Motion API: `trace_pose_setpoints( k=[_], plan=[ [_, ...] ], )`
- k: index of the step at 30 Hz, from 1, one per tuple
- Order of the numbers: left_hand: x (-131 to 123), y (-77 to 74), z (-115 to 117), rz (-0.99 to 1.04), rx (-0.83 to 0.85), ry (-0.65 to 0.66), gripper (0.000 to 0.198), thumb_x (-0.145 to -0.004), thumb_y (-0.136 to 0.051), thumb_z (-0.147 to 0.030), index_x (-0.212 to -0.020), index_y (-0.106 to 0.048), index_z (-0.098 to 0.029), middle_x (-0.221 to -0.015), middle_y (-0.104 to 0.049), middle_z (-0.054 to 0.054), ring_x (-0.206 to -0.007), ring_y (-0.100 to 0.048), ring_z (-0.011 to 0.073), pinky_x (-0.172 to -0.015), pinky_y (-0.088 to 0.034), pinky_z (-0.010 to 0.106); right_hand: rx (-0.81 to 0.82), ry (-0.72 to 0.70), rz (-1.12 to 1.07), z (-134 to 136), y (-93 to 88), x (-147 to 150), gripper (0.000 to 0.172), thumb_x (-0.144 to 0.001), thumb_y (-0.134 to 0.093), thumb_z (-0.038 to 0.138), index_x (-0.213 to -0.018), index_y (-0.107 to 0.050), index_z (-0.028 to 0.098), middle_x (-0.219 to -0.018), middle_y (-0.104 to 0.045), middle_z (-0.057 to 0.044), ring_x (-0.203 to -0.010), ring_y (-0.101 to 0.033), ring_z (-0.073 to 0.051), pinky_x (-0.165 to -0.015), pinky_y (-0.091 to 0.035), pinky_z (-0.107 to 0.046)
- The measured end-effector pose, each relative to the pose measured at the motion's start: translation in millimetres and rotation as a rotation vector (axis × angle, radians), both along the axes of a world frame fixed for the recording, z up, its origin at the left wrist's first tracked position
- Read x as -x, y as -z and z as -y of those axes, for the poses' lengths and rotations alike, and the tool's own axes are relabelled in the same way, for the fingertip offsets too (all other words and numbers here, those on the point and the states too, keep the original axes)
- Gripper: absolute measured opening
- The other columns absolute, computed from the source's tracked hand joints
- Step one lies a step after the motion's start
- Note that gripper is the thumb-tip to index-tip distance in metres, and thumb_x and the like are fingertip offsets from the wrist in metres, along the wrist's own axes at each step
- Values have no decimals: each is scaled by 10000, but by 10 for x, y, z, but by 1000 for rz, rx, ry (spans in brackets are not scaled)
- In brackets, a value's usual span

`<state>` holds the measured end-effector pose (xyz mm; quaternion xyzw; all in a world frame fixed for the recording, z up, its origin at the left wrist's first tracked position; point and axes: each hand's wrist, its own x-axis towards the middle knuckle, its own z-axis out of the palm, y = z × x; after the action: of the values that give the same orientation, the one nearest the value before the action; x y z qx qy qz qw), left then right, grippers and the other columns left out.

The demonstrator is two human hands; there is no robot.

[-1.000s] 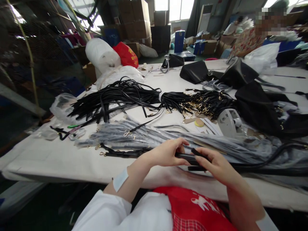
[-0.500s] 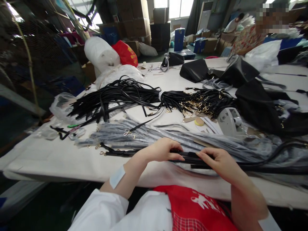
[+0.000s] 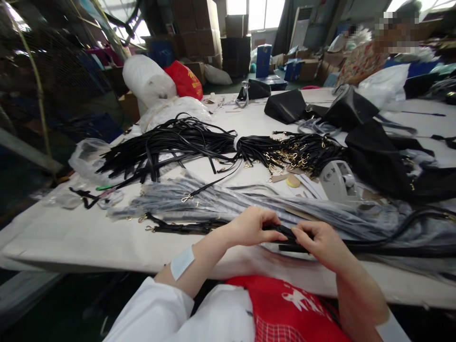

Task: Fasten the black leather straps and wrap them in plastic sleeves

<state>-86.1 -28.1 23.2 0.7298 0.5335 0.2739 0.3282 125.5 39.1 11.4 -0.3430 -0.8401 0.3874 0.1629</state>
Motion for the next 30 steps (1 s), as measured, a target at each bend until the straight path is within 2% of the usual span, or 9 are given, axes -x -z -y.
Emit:
trace_pose_setpoints(
  k=[3, 5, 8, 12, 15, 23, 30],
  plan=[
    [14, -22, 18, 63, 16, -21, 260, -795, -733, -374, -918, -688, -149, -763, -701, -1, -640, -548, 95, -575, -365, 195, 65, -23, -2, 11, -34, 3, 409, -882, -549, 471, -638, -690, 174, -581, -623, 1, -568, -539, -150, -528, -385, -242],
    [16, -42, 28, 111, 37, -49, 232, -814, -715, -350, -911, -691, -141, -775, -713, 10, -657, -570, 100, -588, -389, 193, 104, -39, -7, 12, -51, -3, 402, -883, -556, 485, -686, -721, 176, -617, -652, -10, -593, -558, -161, -550, -404, -249],
    [6, -71, 32, 106, 37, -41, 176, -833, -692, -315, -890, -703, -149, -759, -716, 9, -653, -581, 101, -588, -397, 191, 151, -65, -21, 9, -55, -14, 433, -892, -531, 486, -631, -678, 172, -567, -599, -6, -549, -511, -145, -522, -382, -245],
    [-30, -79, 28, 47, -5, 41, 251, -738, -783, -295, -935, -701, -163, -794, -717, 0, -680, -594, 108, -603, -396, 191, 249, -31, -80, 3, -37, -28, 449, -860, -546, 487, -537, -536, 176, -500, -466, 19, -494, -412, -116, -462, -315, -230],
    [-64, -67, 38, 14, -49, 17, 204, -772, -756, -314, -894, -705, -160, -759, -710, -1, -639, -580, 100, -573, -366, 195, 254, -14, -89, 0, -28, -43, 432, -836, -558, 476, -529, -490, 179, -500, -424, 25, -501, -379, -111, -467, -292, -230],
    [-91, -69, 80, 7, -115, 4, 187, -810, -723, -329, -896, -716, -162, -770, -726, 11, -648, -600, 108, -583, -370, 197, 303, -37, -88, 1, -53, -53, 422, -834, -554, 474, -539, -469, 185, -492, -408, 28, -501, -365, -112, -469, -280, -234],
    [-197, 58, 35, 12, -116, 33, 190, -813, -721, -333, -903, -728, -165, -817, -746, 25, -734, -658, 131, -633, -416, 192, 320, -163, -126, 31, -33, -5, 453, -884, -538, 502, -586, -549, 162, -562, -454, 17, -552, -381, -112, -494, -284, -230]
  ],
)
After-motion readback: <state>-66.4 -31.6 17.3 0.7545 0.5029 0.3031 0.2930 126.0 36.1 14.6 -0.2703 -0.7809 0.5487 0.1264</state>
